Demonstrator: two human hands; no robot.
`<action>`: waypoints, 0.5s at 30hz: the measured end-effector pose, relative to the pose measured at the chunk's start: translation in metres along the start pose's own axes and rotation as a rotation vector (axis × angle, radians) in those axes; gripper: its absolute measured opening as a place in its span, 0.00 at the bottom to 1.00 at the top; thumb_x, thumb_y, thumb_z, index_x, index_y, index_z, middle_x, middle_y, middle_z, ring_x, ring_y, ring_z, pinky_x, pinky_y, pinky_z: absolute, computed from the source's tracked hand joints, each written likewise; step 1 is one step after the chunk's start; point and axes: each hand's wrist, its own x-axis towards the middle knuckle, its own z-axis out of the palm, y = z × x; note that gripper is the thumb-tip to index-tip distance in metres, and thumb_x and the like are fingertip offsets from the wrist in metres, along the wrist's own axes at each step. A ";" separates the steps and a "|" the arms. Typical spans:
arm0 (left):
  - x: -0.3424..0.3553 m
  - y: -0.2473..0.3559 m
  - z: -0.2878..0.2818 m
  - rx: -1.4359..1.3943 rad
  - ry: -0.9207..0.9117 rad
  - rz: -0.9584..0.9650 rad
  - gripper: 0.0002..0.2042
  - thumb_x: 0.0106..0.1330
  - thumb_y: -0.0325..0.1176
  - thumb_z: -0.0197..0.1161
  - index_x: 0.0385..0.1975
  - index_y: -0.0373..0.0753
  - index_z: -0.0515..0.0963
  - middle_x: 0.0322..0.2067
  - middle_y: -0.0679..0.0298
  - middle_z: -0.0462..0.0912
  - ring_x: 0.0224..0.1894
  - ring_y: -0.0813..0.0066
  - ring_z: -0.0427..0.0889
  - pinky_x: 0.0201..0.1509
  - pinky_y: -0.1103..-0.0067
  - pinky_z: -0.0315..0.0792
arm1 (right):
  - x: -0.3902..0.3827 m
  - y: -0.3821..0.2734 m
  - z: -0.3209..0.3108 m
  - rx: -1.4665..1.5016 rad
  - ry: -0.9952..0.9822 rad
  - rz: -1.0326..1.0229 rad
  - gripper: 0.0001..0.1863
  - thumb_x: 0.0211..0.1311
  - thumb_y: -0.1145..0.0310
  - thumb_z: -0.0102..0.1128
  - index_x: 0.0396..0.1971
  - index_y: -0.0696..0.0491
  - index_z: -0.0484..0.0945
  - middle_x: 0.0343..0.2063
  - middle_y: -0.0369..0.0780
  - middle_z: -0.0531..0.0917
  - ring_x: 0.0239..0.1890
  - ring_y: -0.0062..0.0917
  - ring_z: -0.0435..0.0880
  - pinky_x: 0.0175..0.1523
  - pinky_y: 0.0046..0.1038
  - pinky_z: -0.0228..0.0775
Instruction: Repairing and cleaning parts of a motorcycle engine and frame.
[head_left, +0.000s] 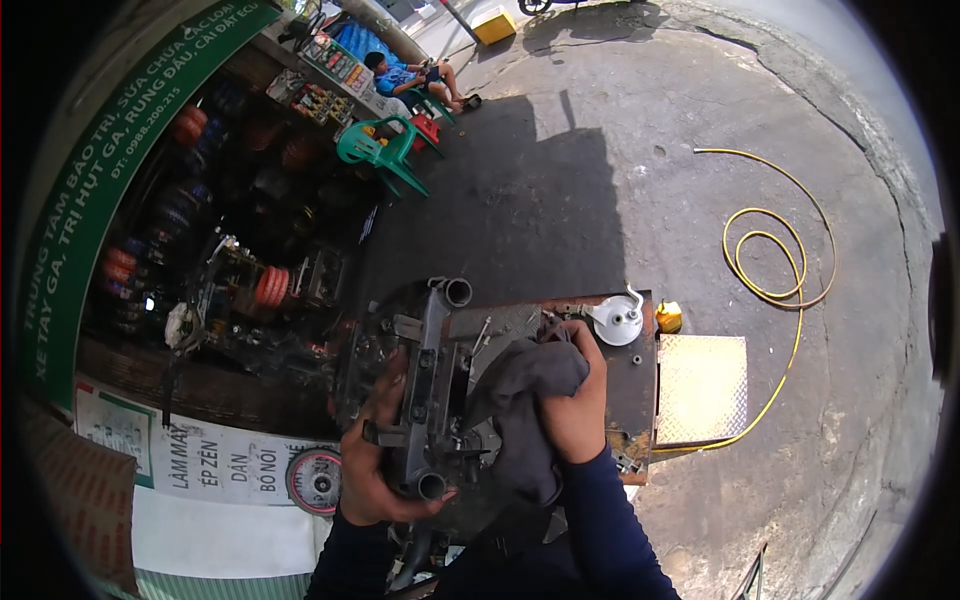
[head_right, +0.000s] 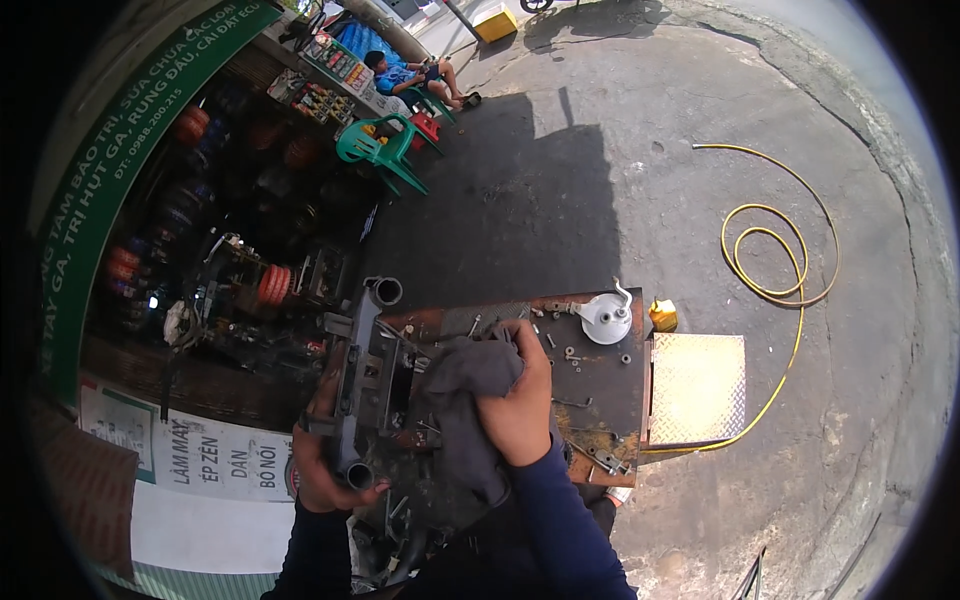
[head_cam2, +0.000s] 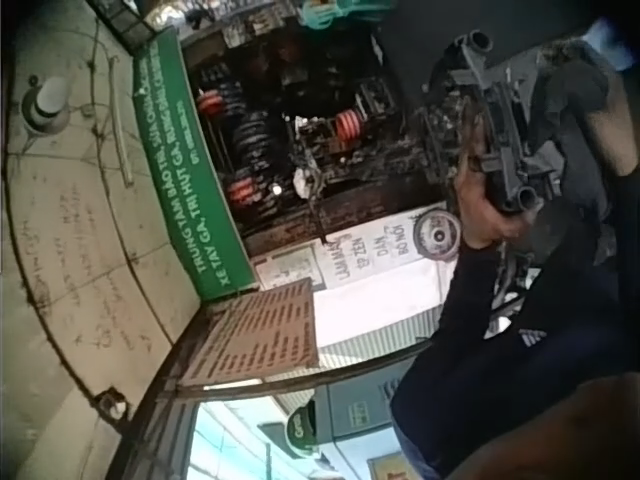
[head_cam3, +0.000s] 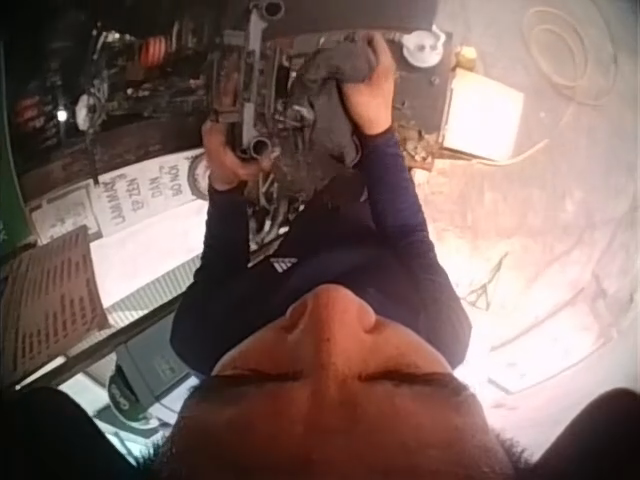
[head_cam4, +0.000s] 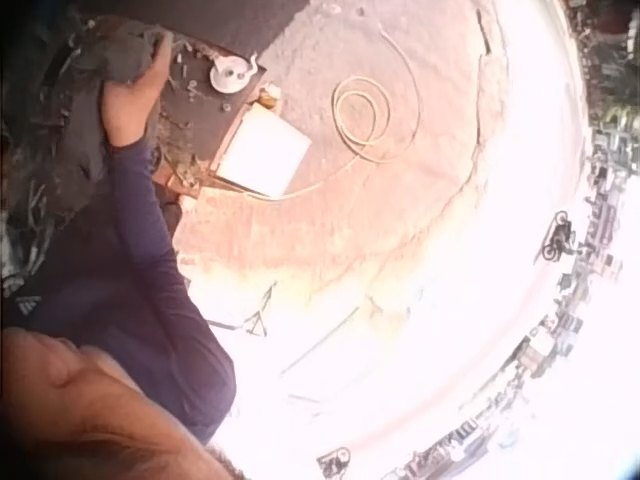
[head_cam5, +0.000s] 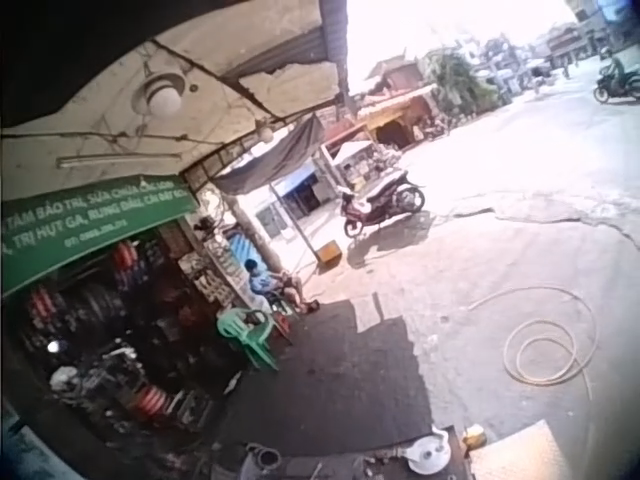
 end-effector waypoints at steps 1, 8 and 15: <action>0.001 0.000 0.001 0.017 0.001 0.037 0.53 0.34 0.48 0.75 0.65 0.29 0.63 0.57 0.46 0.74 0.56 0.56 0.78 0.61 0.67 0.69 | 0.007 0.004 0.015 -0.031 0.010 -0.142 0.16 0.45 0.81 0.61 0.37 0.61 0.71 0.33 0.47 0.77 0.38 0.38 0.80 0.45 0.30 0.71; -0.001 0.004 0.004 -0.185 -0.016 -0.062 0.49 0.37 0.42 0.78 0.64 0.32 0.66 0.65 0.39 0.64 0.69 0.41 0.63 0.69 0.58 0.60 | -0.042 0.013 0.020 -0.223 -0.401 -0.210 0.13 0.48 0.76 0.64 0.33 0.59 0.72 0.29 0.42 0.78 0.35 0.27 0.81 0.43 0.27 0.71; 0.010 0.007 -0.002 -0.169 0.013 0.036 0.47 0.39 0.43 0.78 0.64 0.33 0.66 0.66 0.41 0.63 0.69 0.43 0.63 0.69 0.58 0.60 | 0.018 0.024 0.037 0.097 -0.259 -0.162 0.13 0.56 0.77 0.64 0.41 0.56 0.73 0.33 0.34 0.80 0.40 0.17 0.80 0.47 0.22 0.72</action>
